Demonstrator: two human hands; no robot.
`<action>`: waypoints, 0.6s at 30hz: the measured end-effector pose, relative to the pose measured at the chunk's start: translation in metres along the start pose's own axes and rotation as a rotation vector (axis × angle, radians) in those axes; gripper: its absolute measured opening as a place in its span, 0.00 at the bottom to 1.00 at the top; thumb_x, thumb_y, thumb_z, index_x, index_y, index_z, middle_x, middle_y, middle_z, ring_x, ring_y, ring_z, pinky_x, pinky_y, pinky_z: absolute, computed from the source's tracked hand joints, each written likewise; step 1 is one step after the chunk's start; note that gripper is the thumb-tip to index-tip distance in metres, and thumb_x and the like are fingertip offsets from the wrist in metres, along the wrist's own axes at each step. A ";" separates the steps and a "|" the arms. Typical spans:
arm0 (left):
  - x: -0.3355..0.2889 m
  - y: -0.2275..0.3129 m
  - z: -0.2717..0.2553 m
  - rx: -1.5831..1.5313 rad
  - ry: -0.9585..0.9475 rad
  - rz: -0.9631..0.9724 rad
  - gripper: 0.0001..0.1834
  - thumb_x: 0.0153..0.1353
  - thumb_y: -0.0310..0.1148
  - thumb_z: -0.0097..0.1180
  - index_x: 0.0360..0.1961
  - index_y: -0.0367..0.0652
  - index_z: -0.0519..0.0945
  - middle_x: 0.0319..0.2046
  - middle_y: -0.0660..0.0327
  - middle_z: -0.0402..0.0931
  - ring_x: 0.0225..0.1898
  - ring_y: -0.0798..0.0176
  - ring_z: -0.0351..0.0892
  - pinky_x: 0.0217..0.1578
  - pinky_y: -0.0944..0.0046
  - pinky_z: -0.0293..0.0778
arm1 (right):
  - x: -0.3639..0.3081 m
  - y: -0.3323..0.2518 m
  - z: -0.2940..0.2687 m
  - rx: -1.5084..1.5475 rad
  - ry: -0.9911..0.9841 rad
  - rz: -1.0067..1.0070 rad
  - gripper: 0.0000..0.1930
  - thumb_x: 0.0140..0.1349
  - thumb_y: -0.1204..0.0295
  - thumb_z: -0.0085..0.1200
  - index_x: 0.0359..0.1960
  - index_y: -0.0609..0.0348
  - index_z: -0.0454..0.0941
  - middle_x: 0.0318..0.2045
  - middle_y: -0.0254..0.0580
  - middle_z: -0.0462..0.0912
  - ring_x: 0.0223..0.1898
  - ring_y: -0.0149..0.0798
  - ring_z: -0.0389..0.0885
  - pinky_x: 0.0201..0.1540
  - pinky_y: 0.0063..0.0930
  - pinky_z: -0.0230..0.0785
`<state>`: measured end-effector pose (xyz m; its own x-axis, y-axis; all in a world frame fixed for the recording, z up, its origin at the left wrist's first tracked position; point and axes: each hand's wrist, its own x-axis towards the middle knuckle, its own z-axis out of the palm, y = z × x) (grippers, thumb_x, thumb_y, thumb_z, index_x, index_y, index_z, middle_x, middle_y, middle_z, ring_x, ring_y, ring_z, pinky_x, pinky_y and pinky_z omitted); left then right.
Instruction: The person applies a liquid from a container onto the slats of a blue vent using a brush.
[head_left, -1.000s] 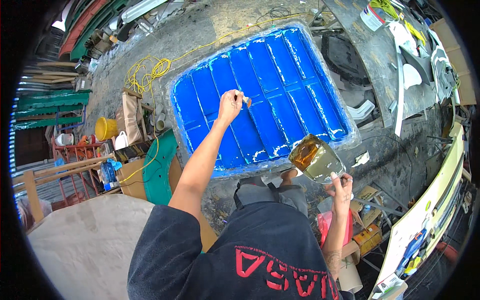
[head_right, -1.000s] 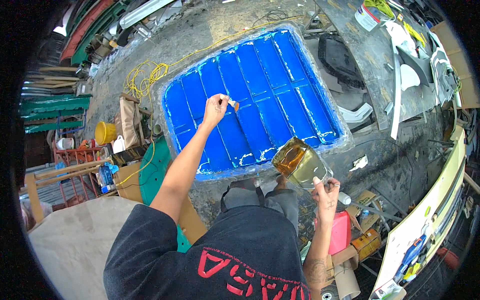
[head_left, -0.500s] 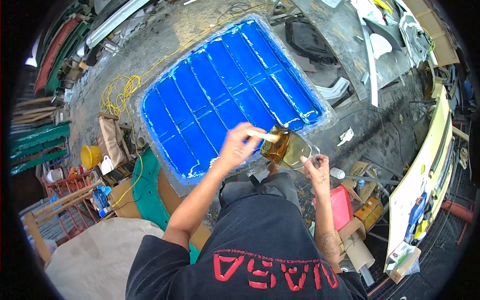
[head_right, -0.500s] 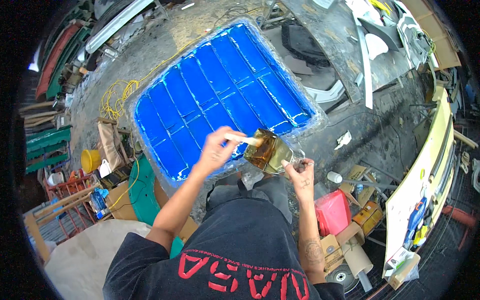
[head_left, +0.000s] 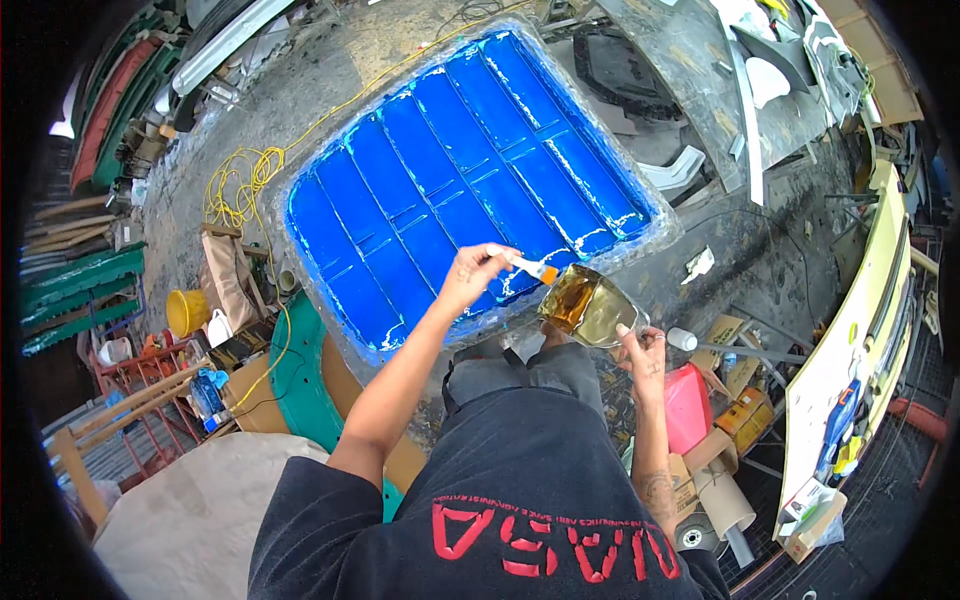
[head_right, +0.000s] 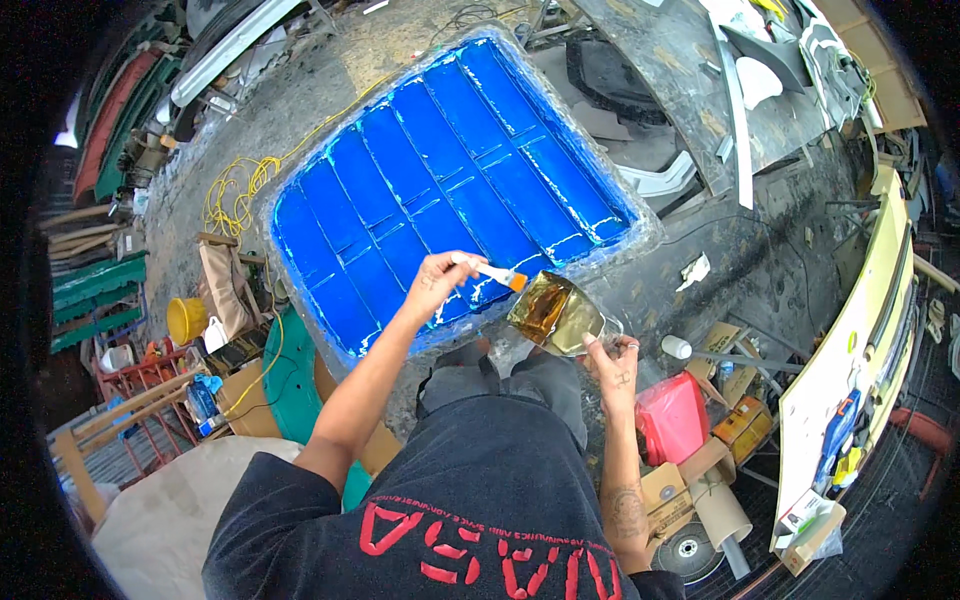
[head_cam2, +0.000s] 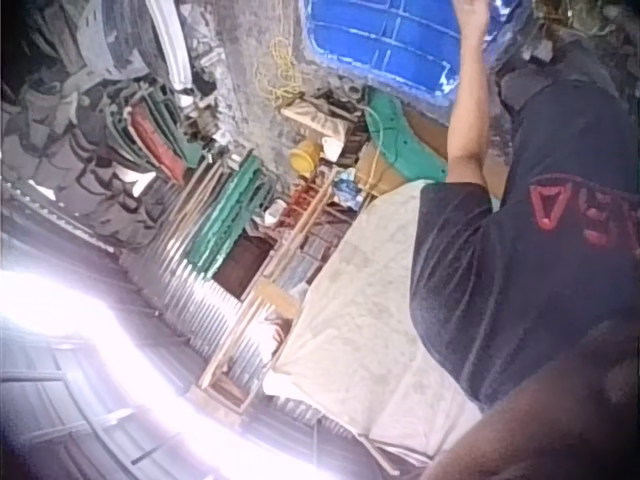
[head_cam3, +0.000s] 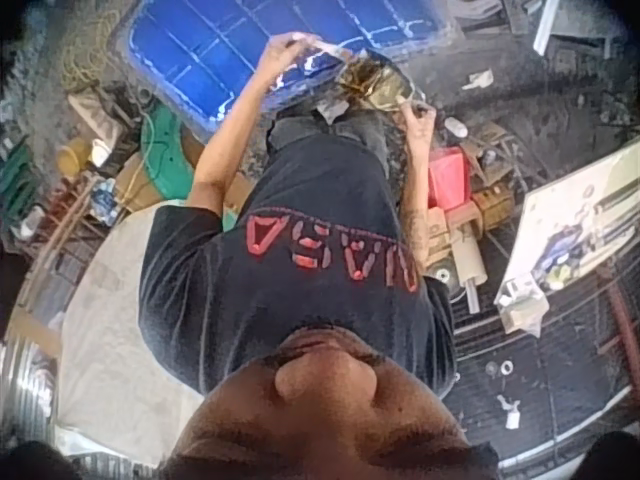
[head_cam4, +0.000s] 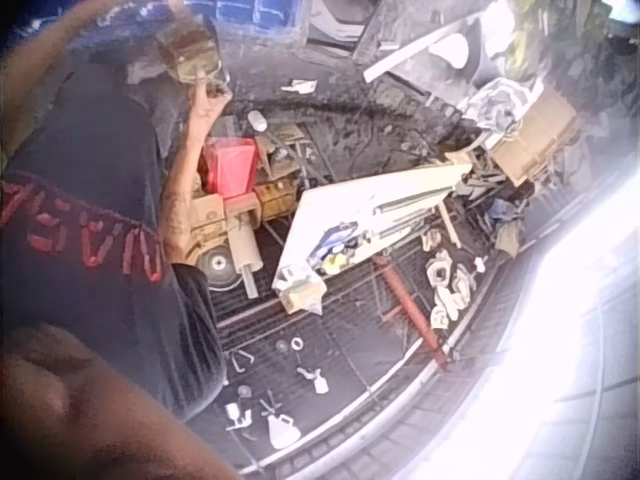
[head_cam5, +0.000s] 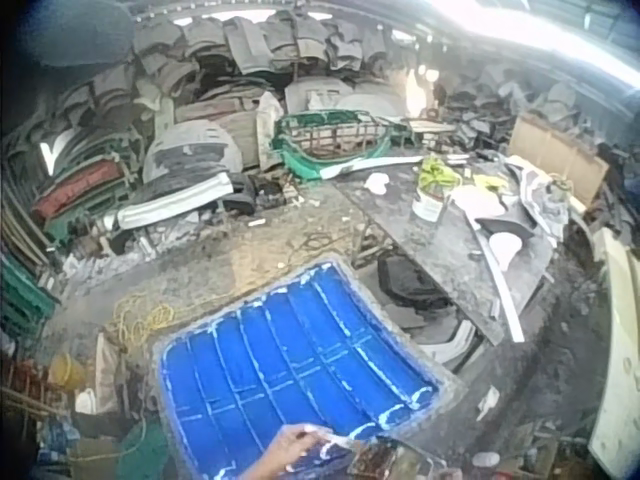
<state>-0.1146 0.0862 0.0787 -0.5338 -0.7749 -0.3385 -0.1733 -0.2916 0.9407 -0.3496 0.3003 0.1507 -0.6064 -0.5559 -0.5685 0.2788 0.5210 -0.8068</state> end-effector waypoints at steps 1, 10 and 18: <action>0.007 0.000 -0.003 0.043 0.019 -0.040 0.12 0.67 0.35 0.55 0.44 0.42 0.87 0.27 0.66 0.81 0.27 0.75 0.70 0.29 0.70 0.68 | 0.002 0.003 -0.003 0.004 0.005 0.005 0.30 0.56 0.65 0.69 0.49 0.63 0.60 0.32 0.38 0.76 0.26 0.27 0.74 0.27 0.23 0.69; 0.026 -0.024 -0.007 0.583 0.307 0.324 0.06 0.63 0.30 0.57 0.36 0.42 0.85 0.35 0.58 0.83 0.30 0.58 0.75 0.34 0.59 0.71 | -0.001 0.012 -0.031 0.047 0.087 0.080 0.32 0.57 0.62 0.68 0.51 0.63 0.59 0.34 0.42 0.74 0.28 0.32 0.77 0.29 0.26 0.72; -0.041 -0.016 0.059 0.771 0.037 0.626 0.13 0.56 0.23 0.59 0.44 0.41 0.80 0.33 0.58 0.77 0.33 0.53 0.72 0.37 0.53 0.69 | -0.001 0.008 -0.054 0.023 0.112 0.055 0.31 0.57 0.60 0.68 0.52 0.62 0.60 0.39 0.40 0.76 0.30 0.32 0.80 0.28 0.24 0.70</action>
<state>-0.1389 0.1559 0.0792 -0.6888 -0.6854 0.2362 -0.3666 0.6104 0.7022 -0.3870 0.3392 0.1534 -0.6688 -0.4506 -0.5913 0.3297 0.5331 -0.7792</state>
